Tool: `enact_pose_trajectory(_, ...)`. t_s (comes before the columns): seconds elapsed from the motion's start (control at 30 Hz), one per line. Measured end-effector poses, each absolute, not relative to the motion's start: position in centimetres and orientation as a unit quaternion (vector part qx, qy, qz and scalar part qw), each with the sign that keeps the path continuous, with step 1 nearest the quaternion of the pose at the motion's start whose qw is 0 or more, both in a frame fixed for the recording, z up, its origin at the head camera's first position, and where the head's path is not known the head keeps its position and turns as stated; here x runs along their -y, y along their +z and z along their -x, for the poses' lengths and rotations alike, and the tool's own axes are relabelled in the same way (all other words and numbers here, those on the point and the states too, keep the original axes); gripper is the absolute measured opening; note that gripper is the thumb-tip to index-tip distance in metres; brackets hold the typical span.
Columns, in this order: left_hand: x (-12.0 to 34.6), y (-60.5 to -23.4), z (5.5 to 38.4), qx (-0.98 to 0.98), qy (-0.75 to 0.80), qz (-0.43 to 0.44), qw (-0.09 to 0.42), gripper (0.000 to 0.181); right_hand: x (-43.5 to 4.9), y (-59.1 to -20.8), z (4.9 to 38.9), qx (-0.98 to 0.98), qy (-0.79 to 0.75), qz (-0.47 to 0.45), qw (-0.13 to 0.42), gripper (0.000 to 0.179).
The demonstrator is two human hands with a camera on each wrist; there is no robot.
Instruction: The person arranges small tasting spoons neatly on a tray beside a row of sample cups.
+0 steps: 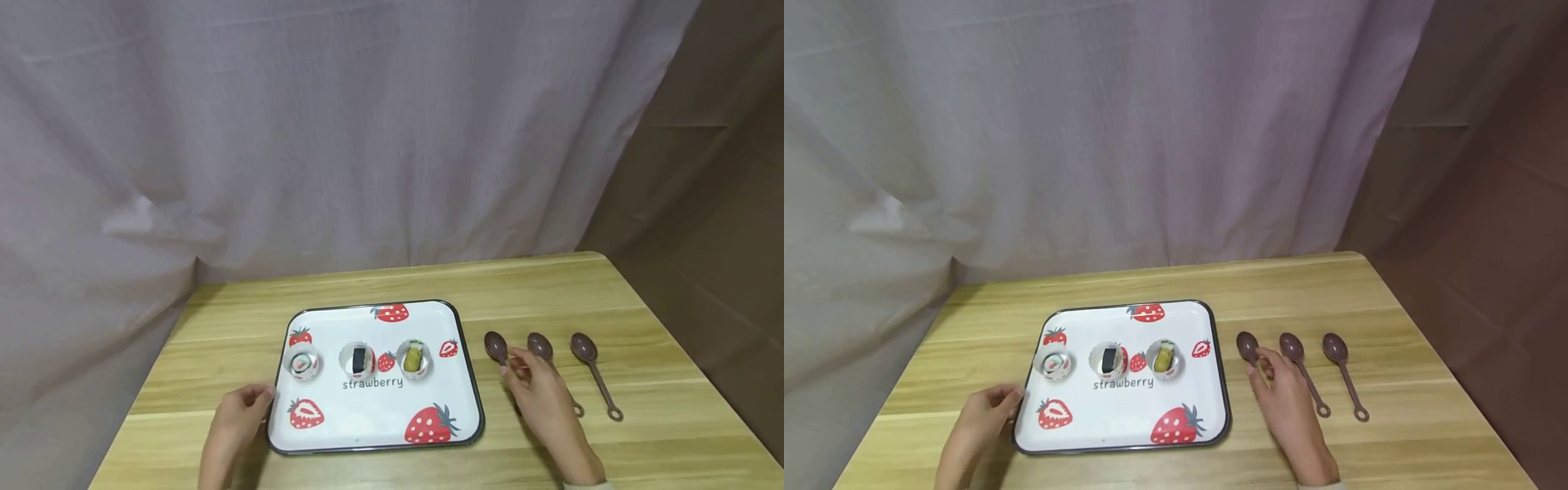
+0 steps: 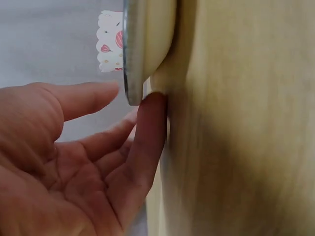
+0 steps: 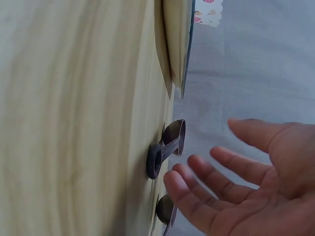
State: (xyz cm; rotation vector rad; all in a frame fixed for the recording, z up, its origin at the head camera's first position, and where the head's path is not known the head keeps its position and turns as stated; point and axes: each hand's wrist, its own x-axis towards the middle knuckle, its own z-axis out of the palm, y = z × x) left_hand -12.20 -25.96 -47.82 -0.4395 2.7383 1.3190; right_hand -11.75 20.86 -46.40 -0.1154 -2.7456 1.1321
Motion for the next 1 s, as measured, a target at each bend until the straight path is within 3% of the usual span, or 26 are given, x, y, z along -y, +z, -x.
enact_pose_trajectory(0.5, 26.8, -49.1, 12.5, -0.84, 0.511, 0.155, 0.097, 0.035, -21.5, -46.7, 12.3, 0.94, 0.336, 0.043, 0.042, 0.04)
enact_pose_trajectory(1.0, 27.2, -49.3, 12.5, -0.825, 0.532, 0.163, 0.097, 0.034, -22.1, -46.4, 14.5, 0.945, 0.322, 0.039, -0.044, 0.019)
